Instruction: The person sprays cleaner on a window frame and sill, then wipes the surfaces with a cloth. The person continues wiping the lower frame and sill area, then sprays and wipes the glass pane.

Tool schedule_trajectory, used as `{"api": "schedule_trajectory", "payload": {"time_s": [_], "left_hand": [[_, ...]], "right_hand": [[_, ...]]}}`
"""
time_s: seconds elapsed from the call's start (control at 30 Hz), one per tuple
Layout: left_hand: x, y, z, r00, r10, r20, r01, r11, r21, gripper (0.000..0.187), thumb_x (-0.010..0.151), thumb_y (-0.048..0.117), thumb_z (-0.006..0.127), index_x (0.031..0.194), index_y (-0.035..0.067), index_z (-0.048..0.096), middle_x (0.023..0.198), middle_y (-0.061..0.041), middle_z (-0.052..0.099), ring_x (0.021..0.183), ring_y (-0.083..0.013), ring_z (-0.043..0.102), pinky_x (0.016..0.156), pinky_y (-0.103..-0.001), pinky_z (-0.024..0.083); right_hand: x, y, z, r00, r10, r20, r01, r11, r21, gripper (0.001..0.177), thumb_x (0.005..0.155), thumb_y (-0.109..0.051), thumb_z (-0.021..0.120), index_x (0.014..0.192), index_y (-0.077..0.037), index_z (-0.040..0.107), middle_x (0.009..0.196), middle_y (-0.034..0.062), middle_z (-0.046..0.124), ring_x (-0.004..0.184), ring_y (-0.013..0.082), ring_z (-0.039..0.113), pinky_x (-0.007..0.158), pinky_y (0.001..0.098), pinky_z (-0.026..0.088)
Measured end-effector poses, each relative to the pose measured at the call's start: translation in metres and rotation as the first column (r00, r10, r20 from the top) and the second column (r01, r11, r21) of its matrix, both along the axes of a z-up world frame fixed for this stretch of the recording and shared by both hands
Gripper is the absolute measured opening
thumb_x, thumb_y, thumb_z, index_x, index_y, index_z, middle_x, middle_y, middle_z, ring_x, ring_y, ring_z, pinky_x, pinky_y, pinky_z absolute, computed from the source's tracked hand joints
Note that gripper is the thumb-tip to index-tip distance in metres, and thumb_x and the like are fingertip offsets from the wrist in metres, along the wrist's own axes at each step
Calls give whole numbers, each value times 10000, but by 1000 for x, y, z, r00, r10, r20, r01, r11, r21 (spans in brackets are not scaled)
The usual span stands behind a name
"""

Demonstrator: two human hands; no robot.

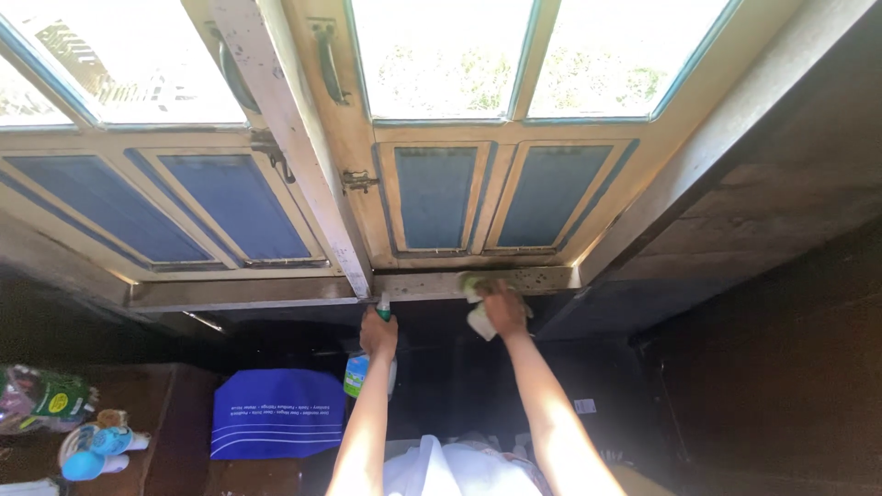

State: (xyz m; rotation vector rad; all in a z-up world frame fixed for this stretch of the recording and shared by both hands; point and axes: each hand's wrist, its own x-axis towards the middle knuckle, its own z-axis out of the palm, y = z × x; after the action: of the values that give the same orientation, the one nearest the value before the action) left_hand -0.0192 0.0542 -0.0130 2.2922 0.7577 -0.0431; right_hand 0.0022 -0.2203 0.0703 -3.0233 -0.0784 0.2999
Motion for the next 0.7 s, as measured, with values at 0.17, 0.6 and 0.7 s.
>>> {"api": "schedule_trajectory", "payload": {"time_s": [0.17, 0.6, 0.7], "left_hand": [[2, 3, 0, 999, -28, 33, 28, 1000, -12, 497, 941, 253, 724, 1367, 23, 609, 1212, -232, 680, 1096, -524, 704, 875, -662, 591], [-2, 23, -13, 999, 28, 20, -28, 999, -24, 517, 912, 261, 756, 1362, 38, 636, 1207, -226, 702, 1084, -508, 718, 873, -663, 594], [-1, 24, -16, 999, 42, 10, -42, 999, -9, 515, 902, 292, 767, 1347, 63, 645, 1209, -227, 705, 1085, -517, 720, 876, -663, 590]], "right_hand": [[13, -75, -56, 984, 19, 176, 19, 977, -211, 263, 989, -164, 614, 1209, -203, 753, 1289, 141, 687, 1275, 326, 612, 872, 486, 595], [-5, -61, 37, 920, -357, 162, 373, 924, -87, 134, 925, -89, 704, 872, -40, 817, 915, 205, 788, 944, 346, 769, 814, 461, 621], [44, -71, -101, 898, -427, 110, 415, 903, 117, 149, 907, -78, 718, 808, -35, 822, 810, 225, 778, 856, 376, 792, 712, 451, 643]]}}
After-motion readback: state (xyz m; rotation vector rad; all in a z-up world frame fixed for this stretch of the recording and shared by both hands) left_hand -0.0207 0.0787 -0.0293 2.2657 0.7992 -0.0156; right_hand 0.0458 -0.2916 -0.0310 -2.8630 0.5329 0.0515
